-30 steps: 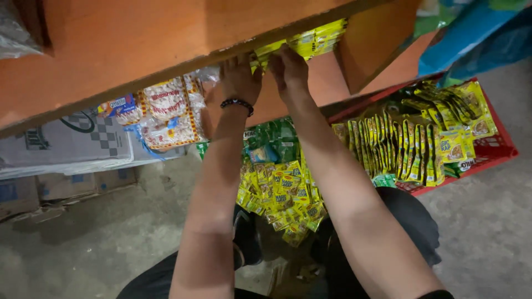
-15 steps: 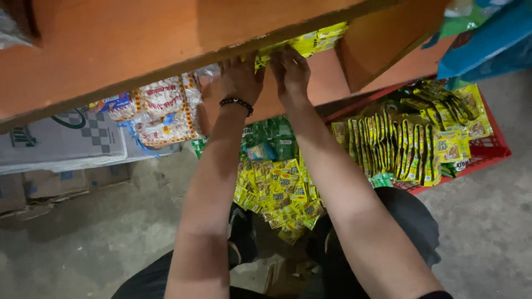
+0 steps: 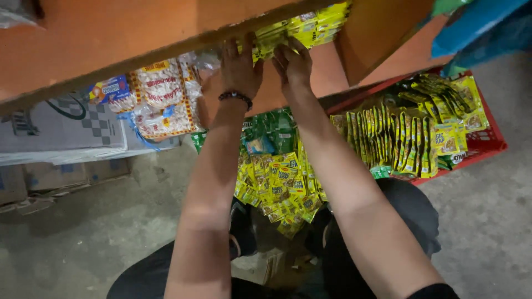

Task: Stocking and organizing seasoning packets on a low grocery store shelf.

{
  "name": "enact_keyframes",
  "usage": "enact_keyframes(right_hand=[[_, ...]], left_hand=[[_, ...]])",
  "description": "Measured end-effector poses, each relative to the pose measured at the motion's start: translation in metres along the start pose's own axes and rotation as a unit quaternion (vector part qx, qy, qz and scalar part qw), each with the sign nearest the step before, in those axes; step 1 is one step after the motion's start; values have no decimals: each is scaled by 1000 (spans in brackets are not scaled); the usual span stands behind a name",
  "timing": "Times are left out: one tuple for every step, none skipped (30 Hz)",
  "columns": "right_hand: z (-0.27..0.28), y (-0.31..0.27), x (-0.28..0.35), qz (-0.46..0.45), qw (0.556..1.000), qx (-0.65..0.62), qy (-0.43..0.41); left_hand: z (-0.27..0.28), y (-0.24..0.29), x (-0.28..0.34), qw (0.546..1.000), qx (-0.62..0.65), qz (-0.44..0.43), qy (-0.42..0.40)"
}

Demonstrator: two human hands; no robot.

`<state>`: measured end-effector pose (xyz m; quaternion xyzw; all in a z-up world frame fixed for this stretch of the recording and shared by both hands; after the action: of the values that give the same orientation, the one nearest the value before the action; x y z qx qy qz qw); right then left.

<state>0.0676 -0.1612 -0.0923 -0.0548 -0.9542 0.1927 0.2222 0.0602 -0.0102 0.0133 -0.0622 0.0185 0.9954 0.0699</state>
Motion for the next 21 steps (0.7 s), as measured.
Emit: enact_keyframes(right_hand=[[2,-3,1,0,1000,-1,-2],[3,-5,4,-10,1000,24,-7],[3,-6,6,-21,999,48,-13],[14,-6,3,-21,999,48,-16],[20,-4,0,-27,993,103,-51],[26,-3,-2,-31,983,157,-85],[37,4,-4,-29,983,159,-90],[41,8,-4,22,949,278,-148],[47,12,-2,74,895,392,-199],[56,13,7,77,894,394,-200],[55,17,21,148,798,525,-254],[56,25,38,214,676,638,-300],[55,26,54,219,674,637,-304],[56,39,71,205,568,722,-338],[65,51,91,185,451,795,-362],[71,52,112,187,449,795,-363],[91,64,128,76,366,848,-376],[114,72,146,-36,276,883,-379],[119,73,163,-32,271,884,-379],[124,73,179,-40,307,878,-365],[137,72,198,-53,341,871,-349]], left_hand=[[1,2,6,1000,-1,0,2],[9,6,13,999,9,-14,50],[17,9,21,995,18,-29,98],[21,11,35,994,17,-28,101],[23,13,49,991,93,-28,95],[25,15,62,981,169,-28,87],[28,18,81,981,169,-27,93],[30,19,100,978,189,-13,91],[31,22,120,974,210,0,87],[19,23,142,973,213,-1,90],[3,19,164,968,235,33,78],[-13,15,188,962,257,66,65],[-23,14,208,962,257,66,72],[-37,10,229,956,272,92,62],[-53,8,254,949,288,119,48],[-59,6,275,948,289,119,51],[-70,3,294,944,295,147,37],[-81,-1,313,938,300,174,22],[-88,-4,323,937,303,174,28],[-101,-11,333,930,305,207,1],[-117,-14,351,920,307,242,-30]])
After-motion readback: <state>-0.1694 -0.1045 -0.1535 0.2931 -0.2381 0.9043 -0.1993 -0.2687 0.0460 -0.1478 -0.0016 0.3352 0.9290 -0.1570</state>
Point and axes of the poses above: each hand's wrist, its own x-axis away from the middle knuckle, its own z-axis out of the back of the hand, y = z × x, the point moved 7 cm from there along -x, towards the middle knuckle, and after that the axes turned 15 degrees about -x, right-handed, at the moved point
